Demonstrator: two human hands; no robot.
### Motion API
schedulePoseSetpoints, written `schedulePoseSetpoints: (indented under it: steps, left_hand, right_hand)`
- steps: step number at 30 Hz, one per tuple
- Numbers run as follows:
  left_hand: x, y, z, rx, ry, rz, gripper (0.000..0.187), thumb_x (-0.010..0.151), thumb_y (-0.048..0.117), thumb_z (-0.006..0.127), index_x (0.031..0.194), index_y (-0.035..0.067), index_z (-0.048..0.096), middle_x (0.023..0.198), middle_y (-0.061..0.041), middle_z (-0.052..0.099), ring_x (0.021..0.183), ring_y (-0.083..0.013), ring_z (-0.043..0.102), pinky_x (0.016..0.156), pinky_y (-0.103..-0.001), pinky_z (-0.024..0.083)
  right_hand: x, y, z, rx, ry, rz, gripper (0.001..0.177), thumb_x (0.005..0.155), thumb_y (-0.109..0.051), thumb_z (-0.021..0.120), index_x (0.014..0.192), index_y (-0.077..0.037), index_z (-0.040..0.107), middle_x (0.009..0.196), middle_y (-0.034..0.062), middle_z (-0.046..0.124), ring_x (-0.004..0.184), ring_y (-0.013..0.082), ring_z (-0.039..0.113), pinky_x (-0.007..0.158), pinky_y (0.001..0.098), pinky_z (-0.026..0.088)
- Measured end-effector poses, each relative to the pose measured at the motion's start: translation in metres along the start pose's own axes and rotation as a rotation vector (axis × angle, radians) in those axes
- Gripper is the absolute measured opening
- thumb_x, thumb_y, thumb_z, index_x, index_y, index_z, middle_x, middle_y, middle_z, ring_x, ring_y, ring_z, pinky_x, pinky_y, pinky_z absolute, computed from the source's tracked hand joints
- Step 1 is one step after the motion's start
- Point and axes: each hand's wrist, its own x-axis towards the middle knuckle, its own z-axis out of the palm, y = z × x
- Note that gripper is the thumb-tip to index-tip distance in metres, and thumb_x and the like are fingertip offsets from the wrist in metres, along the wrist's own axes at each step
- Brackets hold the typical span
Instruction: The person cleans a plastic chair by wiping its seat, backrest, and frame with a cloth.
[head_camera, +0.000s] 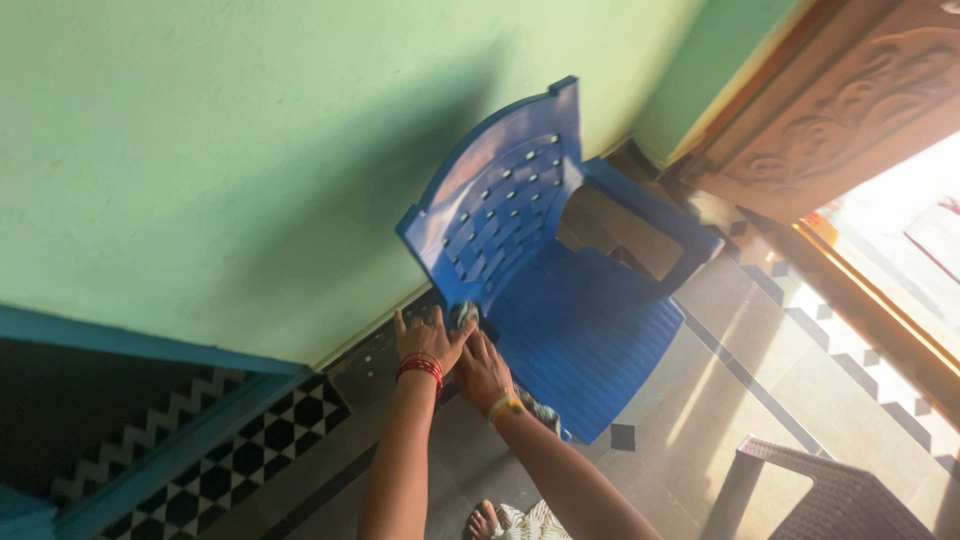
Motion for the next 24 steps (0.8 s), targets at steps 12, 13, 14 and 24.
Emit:
schedulePoseSetpoints:
  steps: [12, 13, 14, 24]
  left_hand:
    - [-0.012, 0.028, -0.015, 0.296, -0.152, 0.054, 0.125, 0.078, 0.090, 0.048, 0.160, 0.001, 0.017, 0.143, -0.015, 0.058, 0.142, -0.0238, 0.045, 0.127, -0.049, 0.001]
    - [-0.013, 0.029, -0.015, 0.303, -0.158, 0.047, 0.125, 0.079, 0.089, 0.052, 0.160, 0.000, 0.016, 0.141, -0.016, 0.059, 0.142, -0.0242, 0.045, 0.128, -0.049, 0.001]
    - [-0.014, 0.030, -0.015, 0.305, -0.157, 0.049, 0.125, 0.079, 0.089, 0.052, 0.160, 0.000, 0.016, 0.141, -0.016, 0.059, 0.142, -0.0242, 0.045, 0.128, -0.049, 0.001]
    - [-0.022, 0.029, -0.011, 0.295, -0.100, 0.036, 0.130, 0.073, 0.083, 0.067, 0.163, 0.008, 0.009, 0.144, -0.015, 0.054, 0.143, -0.0240, 0.041, 0.127, -0.051, 0.005]
  right_hand:
    - [-0.081, -0.011, -0.111, -0.101, -0.328, 0.344, 0.062, 0.083, -0.028, 0.071, 0.142, -0.028, 0.052, 0.136, 0.0151, 0.050, 0.112, 0.0337, 0.063, 0.087, 0.0476, 0.056]
    - [-0.080, -0.012, -0.112, -0.100, -0.325, 0.350, 0.062, 0.083, -0.028, 0.071, 0.142, -0.028, 0.052, 0.136, 0.0151, 0.050, 0.112, 0.0337, 0.063, 0.087, 0.0476, 0.056]
    - [-0.076, -0.011, -0.113, -0.097, -0.380, 0.411, 0.061, 0.083, -0.034, 0.071, 0.140, -0.026, 0.052, 0.129, 0.0144, 0.054, 0.110, 0.0333, 0.065, 0.085, 0.0472, 0.057]
    - [-0.065, 0.015, -0.096, -0.062, -0.307, 0.605, 0.076, 0.083, -0.061, 0.068, 0.136, -0.009, 0.050, 0.108, 0.0180, 0.069, 0.092, 0.0363, 0.072, 0.078, 0.0485, 0.057]
